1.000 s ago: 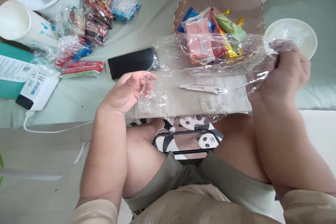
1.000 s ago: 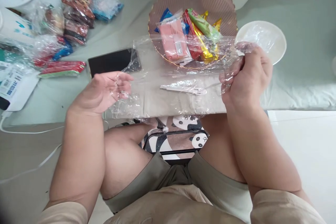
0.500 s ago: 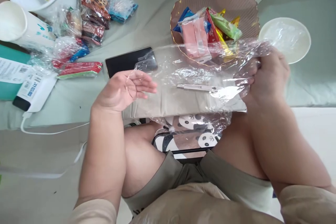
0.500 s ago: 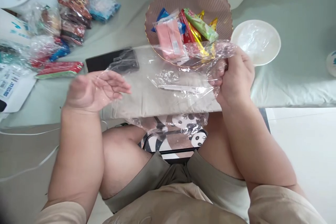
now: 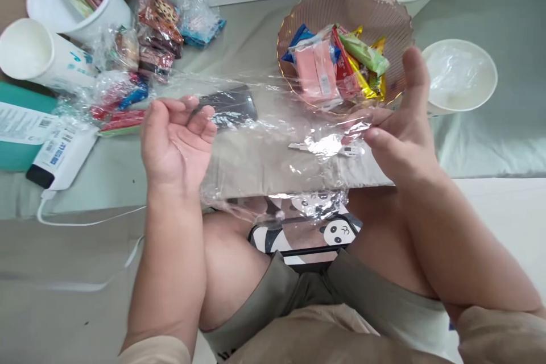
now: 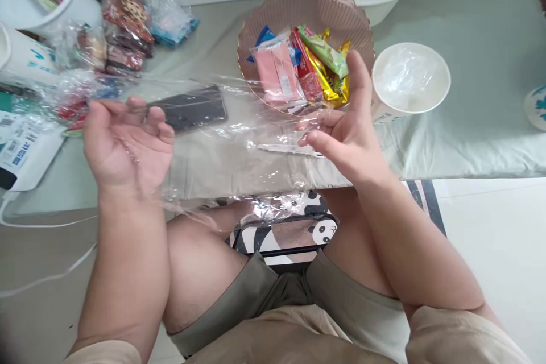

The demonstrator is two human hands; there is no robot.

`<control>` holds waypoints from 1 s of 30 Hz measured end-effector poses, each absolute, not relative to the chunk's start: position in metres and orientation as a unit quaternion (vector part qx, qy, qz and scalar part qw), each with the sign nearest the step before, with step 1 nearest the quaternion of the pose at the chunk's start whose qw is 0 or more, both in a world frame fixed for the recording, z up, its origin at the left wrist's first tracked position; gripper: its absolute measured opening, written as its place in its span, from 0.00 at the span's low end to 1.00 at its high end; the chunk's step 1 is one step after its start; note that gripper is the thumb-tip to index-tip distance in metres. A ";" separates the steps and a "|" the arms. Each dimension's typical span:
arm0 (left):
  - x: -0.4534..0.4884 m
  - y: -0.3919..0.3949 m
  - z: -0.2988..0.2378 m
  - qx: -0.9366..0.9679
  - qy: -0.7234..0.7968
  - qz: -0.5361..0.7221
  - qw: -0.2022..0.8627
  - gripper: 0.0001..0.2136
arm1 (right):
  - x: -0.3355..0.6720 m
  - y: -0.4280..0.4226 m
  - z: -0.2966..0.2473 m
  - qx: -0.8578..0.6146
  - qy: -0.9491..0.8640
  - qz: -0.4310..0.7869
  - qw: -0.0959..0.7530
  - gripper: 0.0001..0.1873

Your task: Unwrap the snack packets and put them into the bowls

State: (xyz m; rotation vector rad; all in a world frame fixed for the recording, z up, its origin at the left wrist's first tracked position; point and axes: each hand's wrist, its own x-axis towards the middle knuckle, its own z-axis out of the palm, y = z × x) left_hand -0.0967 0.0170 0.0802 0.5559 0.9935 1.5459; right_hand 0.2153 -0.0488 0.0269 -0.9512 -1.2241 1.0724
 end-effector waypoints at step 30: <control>-0.102 0.010 0.078 0.386 0.304 0.658 0.570 0.19 | 0.190 -0.061 0.073 -0.388 -0.371 0.345 0.770 0.05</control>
